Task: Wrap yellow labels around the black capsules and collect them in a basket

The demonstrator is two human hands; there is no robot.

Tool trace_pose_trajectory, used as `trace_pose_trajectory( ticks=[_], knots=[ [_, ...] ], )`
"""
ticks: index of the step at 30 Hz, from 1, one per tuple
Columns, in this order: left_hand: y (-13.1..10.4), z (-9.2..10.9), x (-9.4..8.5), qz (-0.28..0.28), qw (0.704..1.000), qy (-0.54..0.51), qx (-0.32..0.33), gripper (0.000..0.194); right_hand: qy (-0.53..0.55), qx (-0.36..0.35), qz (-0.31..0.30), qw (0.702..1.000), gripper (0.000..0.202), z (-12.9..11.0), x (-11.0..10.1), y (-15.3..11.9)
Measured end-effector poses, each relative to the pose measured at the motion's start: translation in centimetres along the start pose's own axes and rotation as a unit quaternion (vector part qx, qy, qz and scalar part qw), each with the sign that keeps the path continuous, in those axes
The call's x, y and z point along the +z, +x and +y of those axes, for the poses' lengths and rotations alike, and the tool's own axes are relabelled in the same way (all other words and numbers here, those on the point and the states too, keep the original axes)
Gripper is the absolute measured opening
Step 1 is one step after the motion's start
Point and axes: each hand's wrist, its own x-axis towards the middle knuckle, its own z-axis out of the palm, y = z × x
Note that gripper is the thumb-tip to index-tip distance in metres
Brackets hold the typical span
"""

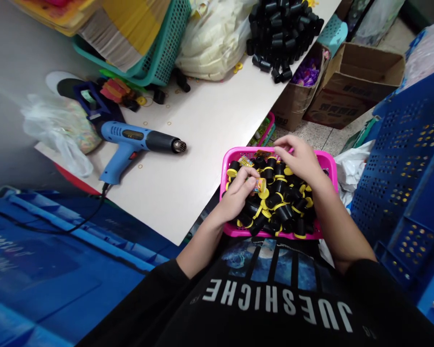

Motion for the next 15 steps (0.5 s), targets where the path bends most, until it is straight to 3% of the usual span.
trace_pose_trajectory(
  ticks=[2, 4, 6, 8, 11, 13, 15],
  knots=[
    [0.0, 0.0, 0.0, -0.003, 0.982, 0.182, 0.038, 0.022, -0.133, -0.059, -0.083, 0.986, 0.019, 0.7, 1.1, 2.5],
    [0.2, -0.2, 0.4, -0.011, 0.938, 0.343, 0.055, 0.021, -0.216, -0.095, -0.147, 0.961, 0.019, 1.3, 2.3, 4.4],
    [0.5, -0.3, 0.6, -0.015, 0.891, 0.451, 0.051, 0.021, -0.246, -0.099, -0.175, 0.948, 0.011, 1.7, 2.9, 5.6],
    [0.8, -0.4, 0.5, -0.009, 0.867, 0.496, 0.047, 0.022, -0.222, -0.073, -0.172, 0.957, 0.01, 1.8, 2.6, 6.0],
    [1.4, -0.2, -0.4, 0.068, 0.879, 0.466, 0.067, 0.023, -0.103, -0.006, -0.156, 0.982, 0.017, 1.4, 1.0, 5.2],
    [2.1, 0.1, -0.9, 0.149, 0.91, 0.374, 0.095, 0.021, -0.002, 0.027, -0.17, 0.985, 0.026, 0.8, -0.2, 4.0],
    [2.9, 0.3, -1.0, 0.187, 0.949, 0.233, 0.105, 0.024, 0.075, 0.042, -0.188, 0.978, 0.036, 0.0, -1.0, 2.6]
  ],
)
